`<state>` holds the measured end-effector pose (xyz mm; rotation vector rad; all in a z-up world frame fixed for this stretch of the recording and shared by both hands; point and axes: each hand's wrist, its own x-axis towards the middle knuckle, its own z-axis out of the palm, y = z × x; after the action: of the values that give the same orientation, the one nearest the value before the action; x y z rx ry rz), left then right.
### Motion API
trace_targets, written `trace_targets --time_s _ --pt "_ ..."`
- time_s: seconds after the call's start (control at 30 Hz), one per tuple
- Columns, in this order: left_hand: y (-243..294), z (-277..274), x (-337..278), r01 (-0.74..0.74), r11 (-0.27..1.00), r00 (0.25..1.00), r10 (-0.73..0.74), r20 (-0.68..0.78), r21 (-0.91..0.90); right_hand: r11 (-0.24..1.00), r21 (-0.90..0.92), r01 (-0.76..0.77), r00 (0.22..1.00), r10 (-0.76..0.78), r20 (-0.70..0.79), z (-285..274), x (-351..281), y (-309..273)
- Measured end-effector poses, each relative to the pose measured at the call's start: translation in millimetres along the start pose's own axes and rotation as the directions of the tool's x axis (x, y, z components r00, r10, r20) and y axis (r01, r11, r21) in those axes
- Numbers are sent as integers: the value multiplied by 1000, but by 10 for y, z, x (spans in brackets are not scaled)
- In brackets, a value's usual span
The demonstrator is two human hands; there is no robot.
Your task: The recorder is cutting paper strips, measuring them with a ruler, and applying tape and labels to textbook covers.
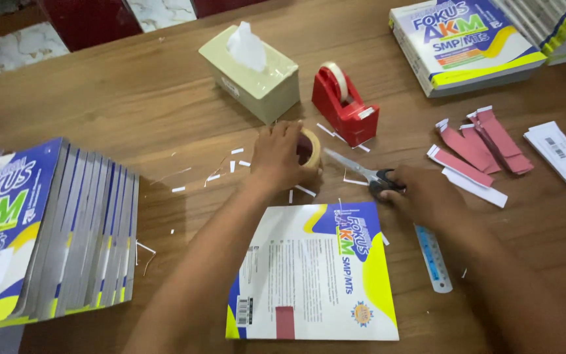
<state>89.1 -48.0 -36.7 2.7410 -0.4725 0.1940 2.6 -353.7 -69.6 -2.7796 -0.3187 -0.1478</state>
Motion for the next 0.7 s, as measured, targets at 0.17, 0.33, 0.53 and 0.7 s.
trace_targets --time_s 0.17,0.33,0.53,0.7 --pt "-83 0 -120 -66 998 993 67 -96 15 987 -153 -41 998 49 46 -88 46 -199" --pt "89 -326 -886 -293 943 946 260 -194 -161 988 -143 63 990 -44 133 -528 -141 -827" --pt "-193 -442 -2139 -237 916 925 314 212 -323 815 340 469 861 -508 30 316 -853 -1356" --pt "-42 -584 -2273 -159 930 937 247 246 -331 816 288 502 795 -566 219 327 -805 -1731"
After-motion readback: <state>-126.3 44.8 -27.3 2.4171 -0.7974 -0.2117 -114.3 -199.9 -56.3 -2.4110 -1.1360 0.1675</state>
